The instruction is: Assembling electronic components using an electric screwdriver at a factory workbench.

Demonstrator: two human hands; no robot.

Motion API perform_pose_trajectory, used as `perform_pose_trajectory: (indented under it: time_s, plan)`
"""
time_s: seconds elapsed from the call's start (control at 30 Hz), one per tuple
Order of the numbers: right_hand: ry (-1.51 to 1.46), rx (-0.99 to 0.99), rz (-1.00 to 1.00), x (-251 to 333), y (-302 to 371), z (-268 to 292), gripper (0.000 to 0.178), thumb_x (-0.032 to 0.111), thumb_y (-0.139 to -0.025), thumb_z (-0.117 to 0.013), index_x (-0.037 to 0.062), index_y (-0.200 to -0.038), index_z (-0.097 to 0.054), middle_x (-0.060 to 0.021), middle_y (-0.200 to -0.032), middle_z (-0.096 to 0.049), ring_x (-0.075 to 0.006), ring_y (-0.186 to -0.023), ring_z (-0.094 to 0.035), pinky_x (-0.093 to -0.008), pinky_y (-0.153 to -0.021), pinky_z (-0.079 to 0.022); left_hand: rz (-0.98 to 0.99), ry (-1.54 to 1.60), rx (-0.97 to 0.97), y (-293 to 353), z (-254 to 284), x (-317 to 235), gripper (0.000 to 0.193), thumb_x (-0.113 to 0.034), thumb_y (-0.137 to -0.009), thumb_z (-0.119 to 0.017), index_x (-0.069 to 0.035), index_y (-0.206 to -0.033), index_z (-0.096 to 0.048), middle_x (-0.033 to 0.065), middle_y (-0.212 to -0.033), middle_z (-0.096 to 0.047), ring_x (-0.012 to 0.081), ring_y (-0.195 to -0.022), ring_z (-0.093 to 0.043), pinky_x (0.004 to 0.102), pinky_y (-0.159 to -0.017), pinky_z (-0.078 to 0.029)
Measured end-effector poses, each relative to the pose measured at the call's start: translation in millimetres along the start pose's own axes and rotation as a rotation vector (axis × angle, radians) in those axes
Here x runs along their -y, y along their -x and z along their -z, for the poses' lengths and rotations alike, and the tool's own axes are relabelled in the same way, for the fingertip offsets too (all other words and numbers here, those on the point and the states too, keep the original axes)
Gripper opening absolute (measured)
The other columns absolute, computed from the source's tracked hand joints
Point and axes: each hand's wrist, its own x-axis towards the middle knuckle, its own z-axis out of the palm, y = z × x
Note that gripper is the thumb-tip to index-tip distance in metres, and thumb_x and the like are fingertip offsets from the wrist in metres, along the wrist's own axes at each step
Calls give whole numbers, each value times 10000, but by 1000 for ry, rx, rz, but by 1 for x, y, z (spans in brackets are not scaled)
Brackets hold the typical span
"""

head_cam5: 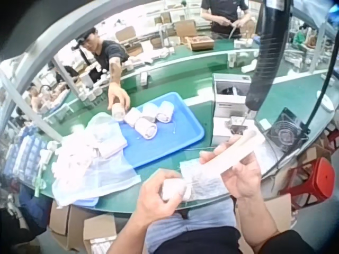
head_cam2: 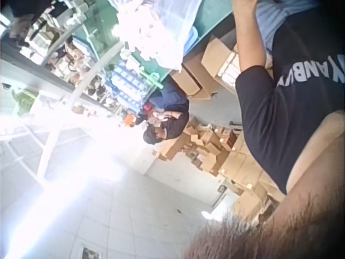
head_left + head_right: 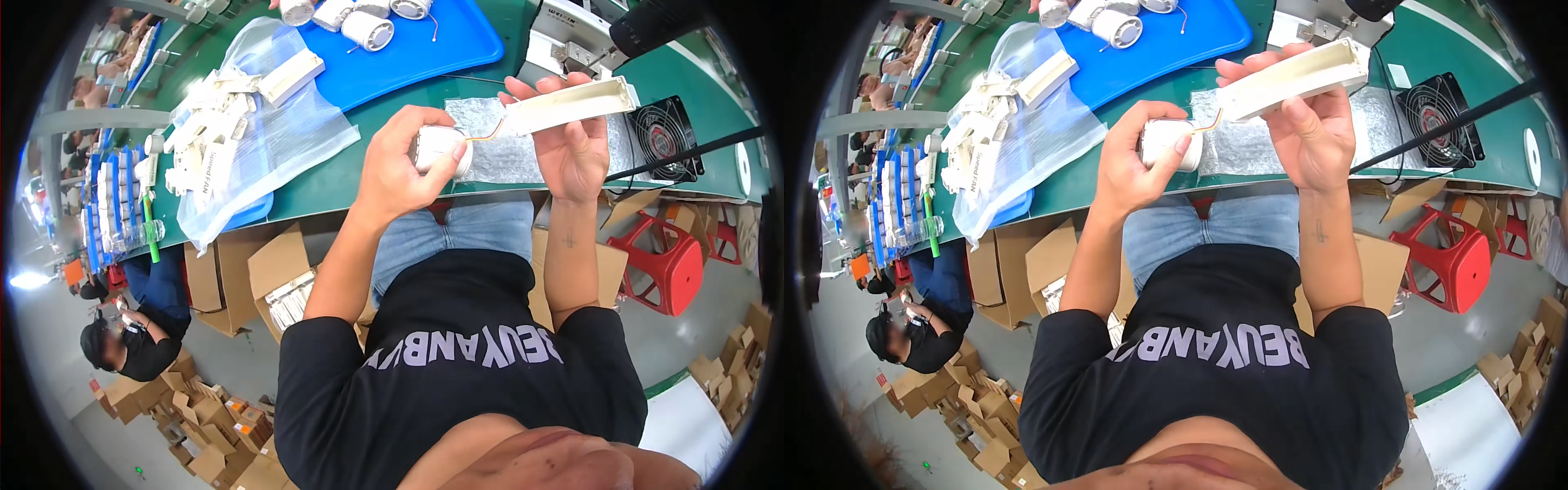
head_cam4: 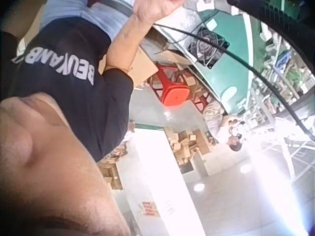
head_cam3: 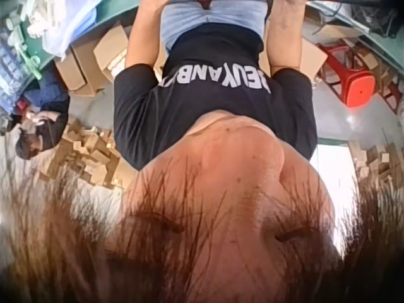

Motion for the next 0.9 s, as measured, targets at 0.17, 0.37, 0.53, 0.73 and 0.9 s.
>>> perform_pose_trajectory:
  time_s: [0.17, 0.37, 0.53, 0.73, 0.9]
  plan:
    - [180, 30, -21, 7, 6, 3, 441, 76, -958, -586, 2, -1371, -449, -243, -1270, -598, -479, -1192, -573, -575, -1048, -453, -63, -61, 115, 0, -4, -15, 233, -101, -824, -702, -2, -1024, -636, 100, -936, -668, 169, -827, -628, 286, -737, -492]
    - [110, -126, -194, 16, 20, 2, 472, 67, -926, -633, -19, -1349, -443, -238, -1203, -619, -429, -1154, -615, -543, -1009, -499, 50, 122, -3, -1, -10, -7, 267, -154, -776, -762, -21, -978, -648, 111, -892, -665, 210, -801, -661, 321, -713, -517]
    - [182, -131, -122, 11, 19, 0, 480, 12, -897, -664, -28, -1325, -450, -217, -1178, -629, -349, -1135, -634, -507, -999, -514, 72, 141, 79, -4, -13, -12, 396, -130, -775, -765, -9, -1111, -593, 137, -992, -646, 222, -885, -644, 341, -781, -518]
    - [689, -253, -65, -18, 27, -6, 480, -124, -850, -667, -27, -1280, -478, -179, -1147, -645, -283, -1151, -617, -406, -997, -501, -8, -36, -67, 13, -60, -1, 636, -41, -781, -701, 34, -1349, -425, 244, -1274, -464, 384, -1193, -503, 414, -1000, -441]
    - [608, -351, -50, -33, 50, 2, 402, -101, -840, -700, -32, -1204, -543, -144, -1228, -608, -258, -1170, -604, -390, -1018, -471, -78, -118, 154, 15, -31, 4, 669, -76, -777, -749, -48, -1386, -473, 180, -1259, -524, 331, -1145, -560, 389, -939, -484]
